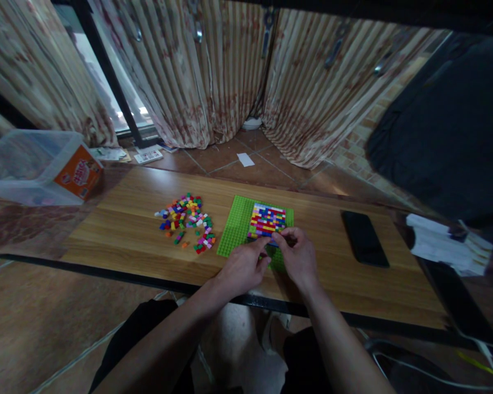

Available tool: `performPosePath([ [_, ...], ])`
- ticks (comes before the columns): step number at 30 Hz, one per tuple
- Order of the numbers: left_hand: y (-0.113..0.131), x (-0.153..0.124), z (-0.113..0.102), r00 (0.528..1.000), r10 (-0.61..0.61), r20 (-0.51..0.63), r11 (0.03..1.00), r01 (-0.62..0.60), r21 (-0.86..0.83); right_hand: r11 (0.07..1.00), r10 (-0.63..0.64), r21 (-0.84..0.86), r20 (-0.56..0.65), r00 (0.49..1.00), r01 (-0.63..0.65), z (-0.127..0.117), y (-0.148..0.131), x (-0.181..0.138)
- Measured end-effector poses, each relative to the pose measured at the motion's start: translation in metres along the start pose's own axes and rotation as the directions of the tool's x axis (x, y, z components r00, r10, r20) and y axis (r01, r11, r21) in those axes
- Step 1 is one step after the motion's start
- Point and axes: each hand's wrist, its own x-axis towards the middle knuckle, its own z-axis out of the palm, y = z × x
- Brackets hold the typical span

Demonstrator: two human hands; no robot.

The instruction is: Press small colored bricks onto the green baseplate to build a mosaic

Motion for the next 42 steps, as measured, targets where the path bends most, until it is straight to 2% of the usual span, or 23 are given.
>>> performPosePath([
  [9, 0.001, -0.003, -0.003, 1.000, 0.019, -0.001, 1.000, -0.019, 0.025, 1.000, -0.012, -0.029, 0.018, 1.000, 0.012, 0.000, 0.005, -0.001],
  [13, -0.005, -0.003, -0.016, 0.996, 0.003, -0.087, 0.998, 0.002, 0.058, 0.999, 0.013, -0.049, 0.038, 0.999, -0.011, -0.002, 0.009, -0.001],
  [15, -0.014, -0.003, -0.031, 0.986, -0.033, -0.164, 0.995, 0.048, 0.092, 0.996, -0.050, -0.079, -0.001, 0.999, 0.050, -0.004, 0.008, -0.001],
  [19, -0.039, -0.007, -0.075, 0.931, -0.169, -0.324, 0.951, 0.240, 0.194, 0.956, -0.259, -0.174, -0.112, 0.959, 0.237, -0.003, 0.003, 0.001],
  [20, -0.046, -0.009, -0.086, 0.893, -0.225, -0.391, 0.919, 0.327, 0.219, 0.940, -0.304, -0.194, -0.107, 0.947, 0.280, -0.002, 0.002, 0.001],
  [22, -0.059, -0.015, -0.104, 0.820, -0.297, -0.490, 0.835, 0.472, 0.283, 0.907, -0.377, -0.223, -0.060, 0.924, 0.356, 0.002, 0.000, 0.001],
  [25, -0.074, -0.021, -0.118, 0.792, -0.330, -0.514, 0.752, 0.550, 0.364, 0.860, -0.450, -0.245, 0.048, 0.892, 0.447, 0.009, -0.001, 0.000],
  [30, -0.083, -0.025, -0.116, 0.824, -0.341, -0.452, 0.720, 0.538, 0.439, 0.812, -0.507, -0.269, 0.113, 0.855, 0.517, 0.016, 0.002, -0.002],
  [35, -0.082, -0.025, -0.113, 0.844, -0.324, -0.428, 0.708, 0.516, 0.482, 0.816, -0.514, -0.248, 0.104, 0.851, 0.523, 0.015, 0.004, -0.001],
  [42, -0.069, -0.024, -0.113, 0.864, -0.327, -0.384, 0.728, 0.489, 0.481, 0.810, -0.550, -0.207, 0.059, 0.833, 0.549, 0.016, 0.002, -0.002],
])
